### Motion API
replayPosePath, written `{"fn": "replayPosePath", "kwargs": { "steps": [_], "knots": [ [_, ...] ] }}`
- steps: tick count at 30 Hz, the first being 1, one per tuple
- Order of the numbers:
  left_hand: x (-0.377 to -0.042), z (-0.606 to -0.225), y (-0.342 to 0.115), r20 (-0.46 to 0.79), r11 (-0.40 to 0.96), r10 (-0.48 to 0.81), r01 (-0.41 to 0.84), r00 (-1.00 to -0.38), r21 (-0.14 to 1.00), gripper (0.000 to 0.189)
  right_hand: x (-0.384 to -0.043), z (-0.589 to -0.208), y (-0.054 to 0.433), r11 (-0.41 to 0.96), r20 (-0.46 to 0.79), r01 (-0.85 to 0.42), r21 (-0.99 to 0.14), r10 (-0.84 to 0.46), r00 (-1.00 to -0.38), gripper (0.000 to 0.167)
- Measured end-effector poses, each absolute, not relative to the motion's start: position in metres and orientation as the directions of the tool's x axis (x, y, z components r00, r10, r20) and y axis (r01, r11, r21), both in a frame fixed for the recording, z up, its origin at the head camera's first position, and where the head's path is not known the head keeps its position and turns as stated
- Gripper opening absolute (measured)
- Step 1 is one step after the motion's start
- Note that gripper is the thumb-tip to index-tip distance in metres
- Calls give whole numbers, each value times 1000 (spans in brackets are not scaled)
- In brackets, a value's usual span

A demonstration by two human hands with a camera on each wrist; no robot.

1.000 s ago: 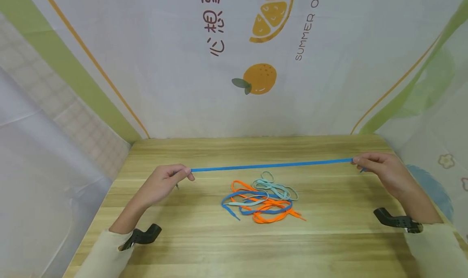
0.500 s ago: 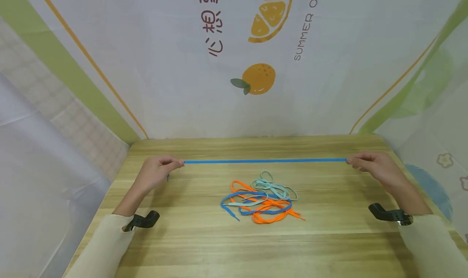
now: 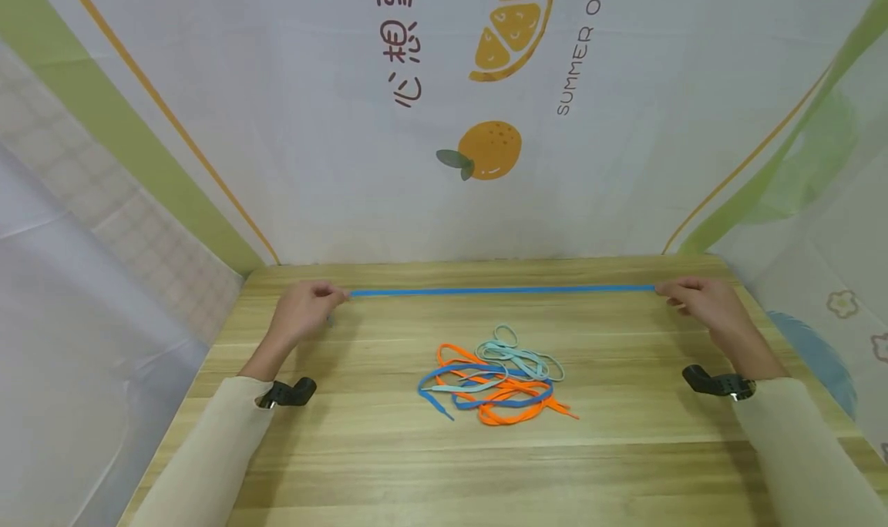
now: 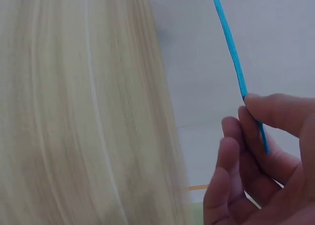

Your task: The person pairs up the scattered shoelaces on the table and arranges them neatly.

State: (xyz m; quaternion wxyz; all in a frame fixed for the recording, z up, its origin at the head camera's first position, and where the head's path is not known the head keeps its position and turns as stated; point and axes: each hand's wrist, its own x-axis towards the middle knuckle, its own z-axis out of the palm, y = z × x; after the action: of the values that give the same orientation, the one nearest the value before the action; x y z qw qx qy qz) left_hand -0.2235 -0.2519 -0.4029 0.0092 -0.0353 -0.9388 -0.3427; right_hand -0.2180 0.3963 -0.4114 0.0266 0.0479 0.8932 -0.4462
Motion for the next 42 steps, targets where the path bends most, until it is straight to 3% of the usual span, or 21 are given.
{"fn": "replayPosePath", "kwargs": {
  "steps": [14,22,42],
  "knots": [
    [-255,-417,-248,0,777,-89,-69,-996,625,39,-248,-427,396,562,-66,205,-801,259,-964,66],
    [-275,-426,-247,-30,816,-154,-144,-988,559,38,-266,-442,386,715,51,145,-684,245,-968,54],
    [-281,-437,-238,-51,862,-205,-205,-977,464,26,-275,-456,357,787,9,219,-576,274,-962,46]
  ]
}}
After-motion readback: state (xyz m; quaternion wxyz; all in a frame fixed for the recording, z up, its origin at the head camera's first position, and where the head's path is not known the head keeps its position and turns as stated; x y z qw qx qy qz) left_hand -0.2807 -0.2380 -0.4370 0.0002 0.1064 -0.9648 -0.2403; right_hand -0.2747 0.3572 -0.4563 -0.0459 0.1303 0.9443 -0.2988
